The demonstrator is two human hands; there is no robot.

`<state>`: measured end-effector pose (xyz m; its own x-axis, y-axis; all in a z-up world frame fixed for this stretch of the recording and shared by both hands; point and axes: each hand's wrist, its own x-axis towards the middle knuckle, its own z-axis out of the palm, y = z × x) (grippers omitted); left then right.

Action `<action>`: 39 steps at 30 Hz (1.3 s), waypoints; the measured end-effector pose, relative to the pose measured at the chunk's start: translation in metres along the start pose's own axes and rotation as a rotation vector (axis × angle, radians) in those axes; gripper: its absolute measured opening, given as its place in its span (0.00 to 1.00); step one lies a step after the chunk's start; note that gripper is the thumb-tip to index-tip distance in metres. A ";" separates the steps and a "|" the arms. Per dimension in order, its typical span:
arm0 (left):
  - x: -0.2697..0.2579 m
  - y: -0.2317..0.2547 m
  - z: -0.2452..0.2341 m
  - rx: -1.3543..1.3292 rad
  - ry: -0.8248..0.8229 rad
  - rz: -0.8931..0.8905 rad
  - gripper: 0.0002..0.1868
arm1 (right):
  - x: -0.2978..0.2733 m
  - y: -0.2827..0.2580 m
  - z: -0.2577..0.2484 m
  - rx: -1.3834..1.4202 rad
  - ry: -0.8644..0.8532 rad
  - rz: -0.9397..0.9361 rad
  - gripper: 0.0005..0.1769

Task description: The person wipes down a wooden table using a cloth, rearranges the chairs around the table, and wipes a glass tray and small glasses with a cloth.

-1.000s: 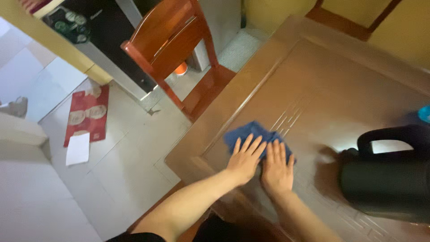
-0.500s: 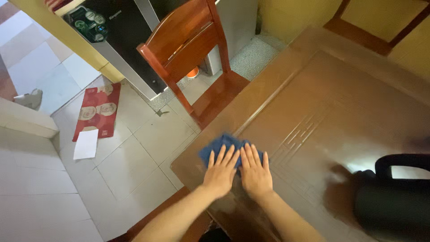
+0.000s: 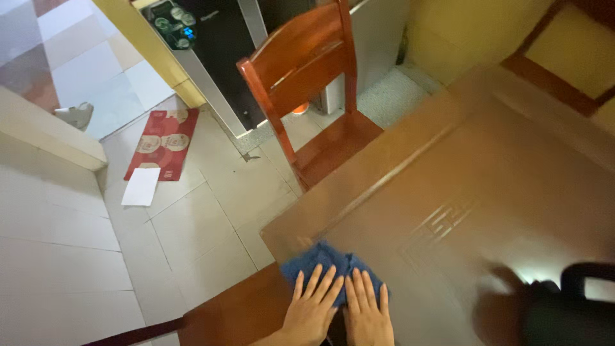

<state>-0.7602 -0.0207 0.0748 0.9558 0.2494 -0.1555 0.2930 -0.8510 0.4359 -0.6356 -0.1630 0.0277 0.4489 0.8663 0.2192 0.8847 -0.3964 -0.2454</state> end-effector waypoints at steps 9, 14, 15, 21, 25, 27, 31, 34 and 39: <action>0.097 -0.038 -0.037 0.104 0.039 -0.088 0.39 | 0.117 0.044 0.001 -0.087 -0.157 -0.040 0.41; 0.151 -0.048 -0.051 0.088 0.077 -0.052 0.39 | 0.149 0.057 0.007 -0.069 -0.130 0.077 0.40; 0.151 -0.044 -0.048 0.113 0.062 -0.068 0.41 | 0.143 0.059 0.008 -0.046 -0.051 0.068 0.38; 0.087 0.005 -0.015 0.153 0.098 0.184 0.43 | 0.038 0.055 -0.012 0.008 0.012 0.118 0.38; 0.021 0.050 0.012 -0.025 -0.087 0.294 0.49 | -0.064 0.041 -0.035 -0.046 -0.079 0.160 0.41; 0.012 0.065 0.025 -0.037 -0.101 0.372 0.49 | -0.096 0.043 -0.044 0.013 0.042 0.157 0.41; 0.053 0.088 0.047 0.081 -0.017 0.518 0.48 | -0.111 0.070 -0.042 -0.044 0.091 0.279 0.37; 0.092 0.122 0.033 0.208 -0.193 0.479 0.50 | -0.104 0.080 -0.053 -0.062 0.151 0.436 0.38; 0.121 0.177 -0.007 0.423 -0.577 0.332 0.48 | -0.126 0.097 -0.072 0.414 0.366 0.585 0.34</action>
<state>-0.5930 -0.1379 0.1394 0.7946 -0.2296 -0.5620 -0.1507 -0.9714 0.1838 -0.5970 -0.3331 0.0441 0.9013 0.3700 0.2253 0.4075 -0.5478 -0.7307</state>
